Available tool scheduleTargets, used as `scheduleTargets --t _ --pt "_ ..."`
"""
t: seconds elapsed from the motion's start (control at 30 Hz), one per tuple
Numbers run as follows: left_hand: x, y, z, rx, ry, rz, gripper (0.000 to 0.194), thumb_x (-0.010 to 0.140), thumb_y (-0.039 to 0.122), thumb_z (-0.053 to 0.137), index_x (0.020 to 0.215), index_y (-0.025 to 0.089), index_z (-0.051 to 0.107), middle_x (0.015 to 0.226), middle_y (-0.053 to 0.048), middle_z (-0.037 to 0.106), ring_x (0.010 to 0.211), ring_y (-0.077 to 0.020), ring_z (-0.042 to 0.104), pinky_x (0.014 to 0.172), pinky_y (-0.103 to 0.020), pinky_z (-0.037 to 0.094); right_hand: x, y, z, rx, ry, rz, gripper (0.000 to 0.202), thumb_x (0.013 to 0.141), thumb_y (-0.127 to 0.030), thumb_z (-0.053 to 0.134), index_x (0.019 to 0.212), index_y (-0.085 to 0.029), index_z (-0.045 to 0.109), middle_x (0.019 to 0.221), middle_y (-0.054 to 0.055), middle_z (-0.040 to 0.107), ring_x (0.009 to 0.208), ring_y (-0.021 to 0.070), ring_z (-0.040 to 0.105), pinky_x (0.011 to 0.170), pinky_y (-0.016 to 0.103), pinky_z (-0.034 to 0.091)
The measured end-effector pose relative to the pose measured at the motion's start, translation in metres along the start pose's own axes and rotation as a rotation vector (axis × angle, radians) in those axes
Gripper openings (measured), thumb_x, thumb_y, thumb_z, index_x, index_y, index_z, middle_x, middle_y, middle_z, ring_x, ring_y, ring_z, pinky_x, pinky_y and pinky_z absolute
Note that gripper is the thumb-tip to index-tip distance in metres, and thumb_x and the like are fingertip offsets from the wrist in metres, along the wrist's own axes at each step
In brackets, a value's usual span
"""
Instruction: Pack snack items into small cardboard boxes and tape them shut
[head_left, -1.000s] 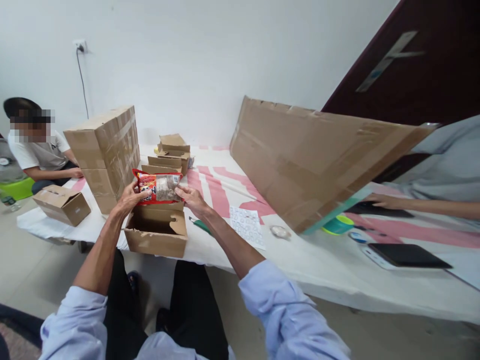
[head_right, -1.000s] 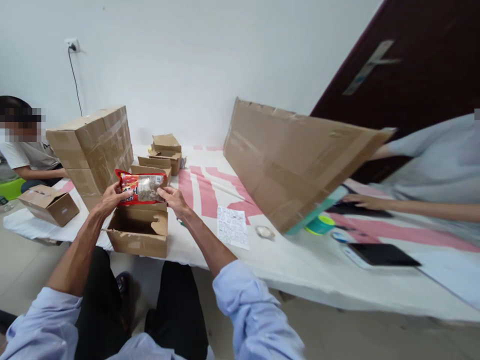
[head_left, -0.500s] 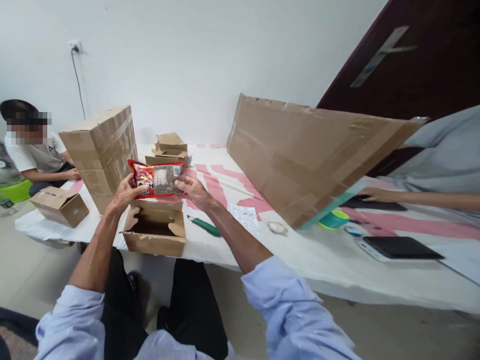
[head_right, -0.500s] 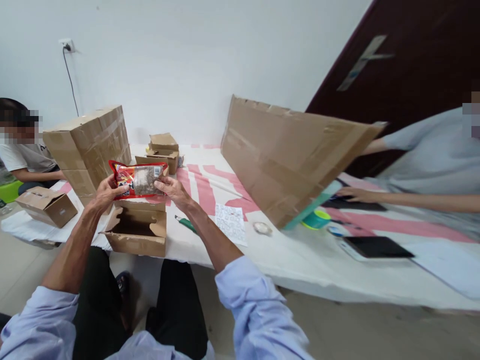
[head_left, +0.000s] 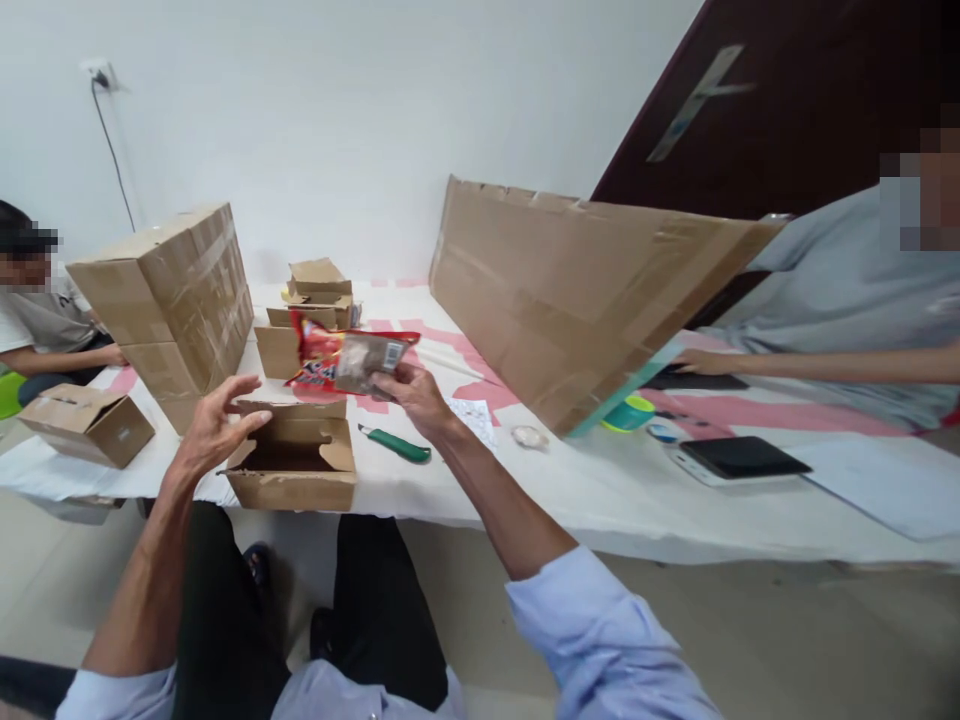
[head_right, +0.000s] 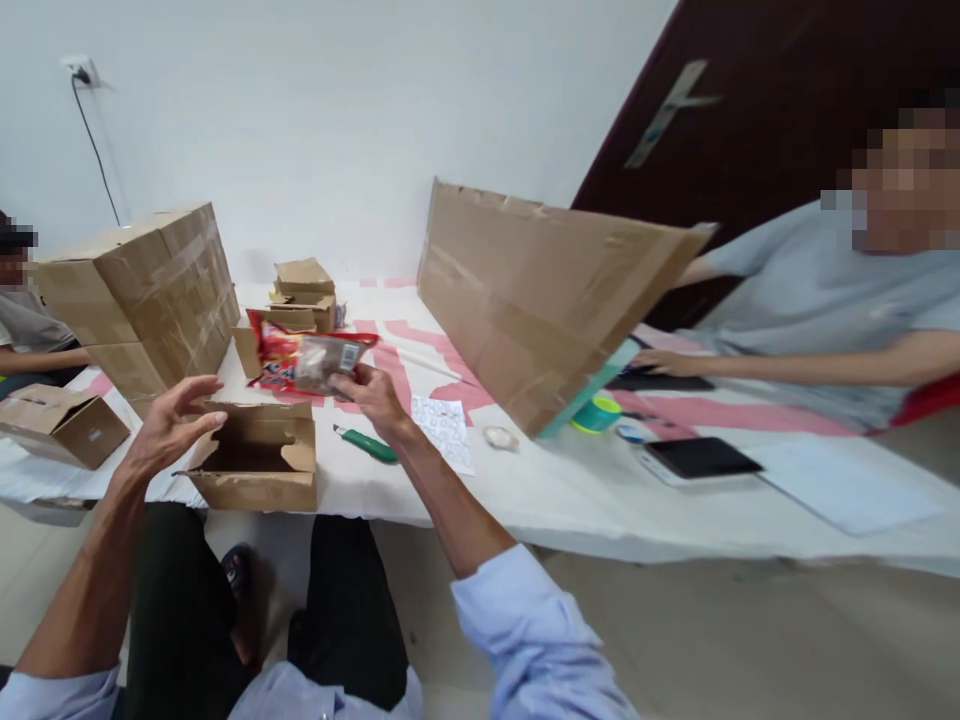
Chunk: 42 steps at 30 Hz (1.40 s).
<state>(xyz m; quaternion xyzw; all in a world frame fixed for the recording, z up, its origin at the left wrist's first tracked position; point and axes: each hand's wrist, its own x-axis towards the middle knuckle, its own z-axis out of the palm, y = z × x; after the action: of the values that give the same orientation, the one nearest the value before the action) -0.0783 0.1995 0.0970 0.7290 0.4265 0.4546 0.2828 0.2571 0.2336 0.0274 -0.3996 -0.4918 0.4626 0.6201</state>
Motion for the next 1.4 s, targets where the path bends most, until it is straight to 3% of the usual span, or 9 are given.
scheduleTargets --t 0.1,0.23,0.33,0.53,0.7,0.97,1.07,1.2,1.4 --pt "-0.030 -0.017 -0.020 0.110 0.168 -0.106 0.053 0.075 0.060 0.086 0.108 0.020 0.078 0.115 -0.011 0.080 0.086 -0.0236 0.076 0.076 -0.033 0.062 0.010 0.027 -0.034 -0.016 0.186 0.056 0.063 0.051 -0.058 0.099 0.095 -0.019 0.076 0.088 0.002 0.079 0.078 0.0185 0.072 0.071 0.032 0.061" --pt "-0.083 -0.045 -0.028 0.127 0.382 -0.294 0.047 0.070 0.060 0.086 0.088 0.018 0.077 0.085 -0.006 0.078 0.073 -0.0198 0.070 0.067 -0.029 0.056 0.015 0.068 -0.045 -0.068 0.184 0.141 0.062 0.048 -0.056 0.097 0.090 -0.018 0.073 0.078 0.000 0.075 0.069 0.0156 0.069 0.066 0.029 0.058" --pt "-0.122 -0.058 -0.009 0.084 0.405 -0.403 0.042 0.073 0.059 0.084 0.081 0.019 0.075 0.071 -0.002 0.073 0.064 -0.0185 0.066 0.061 -0.027 0.053 0.019 0.100 -0.023 -0.084 0.116 0.161 0.058 0.053 -0.058 0.093 0.090 -0.018 0.072 0.078 0.001 0.075 0.068 0.0155 0.068 0.065 0.029 0.057" --pt "-0.155 -0.056 0.064 0.083 0.108 -0.465 0.036 0.080 0.056 0.075 0.073 0.021 0.079 0.071 -0.006 0.077 0.065 -0.0239 0.070 0.064 -0.033 0.056 0.062 0.137 0.039 -0.126 0.025 0.127 0.053 0.065 -0.057 0.085 0.097 -0.018 0.072 0.088 0.003 0.079 0.080 0.0178 0.071 0.078 0.032 0.060" --pt "-0.139 -0.055 0.109 0.056 -0.100 -0.451 0.034 0.085 0.055 0.069 0.083 0.023 0.083 0.087 -0.009 0.083 0.081 -0.0293 0.077 0.077 -0.038 0.059 0.089 0.159 0.053 -0.261 0.082 0.084 0.048 0.075 -0.047 0.079 0.113 -0.019 0.070 0.111 0.006 0.080 0.104 0.0214 0.071 0.102 0.038 0.056" --pt "-0.120 -0.077 0.139 0.070 -0.149 -0.392 0.050 0.092 0.063 0.063 0.065 0.022 0.072 0.070 -0.006 0.072 0.070 -0.0254 0.066 0.070 -0.037 0.054 0.038 0.184 -0.001 -0.511 0.127 0.049 0.041 0.086 -0.039 0.067 0.122 -0.021 0.070 0.125 0.012 0.076 0.111 0.0260 0.070 0.105 0.046 0.056" --pt "-0.103 -0.089 0.145 0.088 -0.114 -0.411 0.053 0.089 0.068 0.065 0.064 0.021 0.071 0.063 -0.004 0.068 0.066 -0.0238 0.062 0.065 -0.035 0.052 0.016 0.183 -0.011 -0.563 0.117 0.025 0.032 0.090 -0.034 0.063 0.118 -0.021 0.072 0.121 0.011 0.076 0.109 0.0262 0.070 0.103 0.045 0.056" --pt "-0.053 -0.110 0.146 0.103 -0.091 -0.405 0.054 0.084 0.071 0.069 0.067 0.020 0.073 0.064 -0.004 0.068 0.068 -0.0234 0.064 0.064 -0.033 0.050 -0.004 0.179 -0.009 -0.732 0.062 -0.091 0.030 0.095 -0.026 0.058 0.119 -0.019 0.074 0.120 0.015 0.076 0.116 0.0300 0.067 0.107 0.046 0.052" --pt "0.015 -0.135 0.126 0.157 -0.126 -0.374 0.055 0.080 0.068 0.071 0.054 0.020 0.067 0.055 -0.004 0.064 0.058 -0.0189 0.056 0.062 -0.032 0.045 -0.014 0.177 0.000 -1.083 -0.059 -0.205 0.032 0.103 -0.021 0.052 0.127 -0.017 0.073 0.125 0.017 0.074 0.116 0.0319 0.063 0.101 0.044 0.048"
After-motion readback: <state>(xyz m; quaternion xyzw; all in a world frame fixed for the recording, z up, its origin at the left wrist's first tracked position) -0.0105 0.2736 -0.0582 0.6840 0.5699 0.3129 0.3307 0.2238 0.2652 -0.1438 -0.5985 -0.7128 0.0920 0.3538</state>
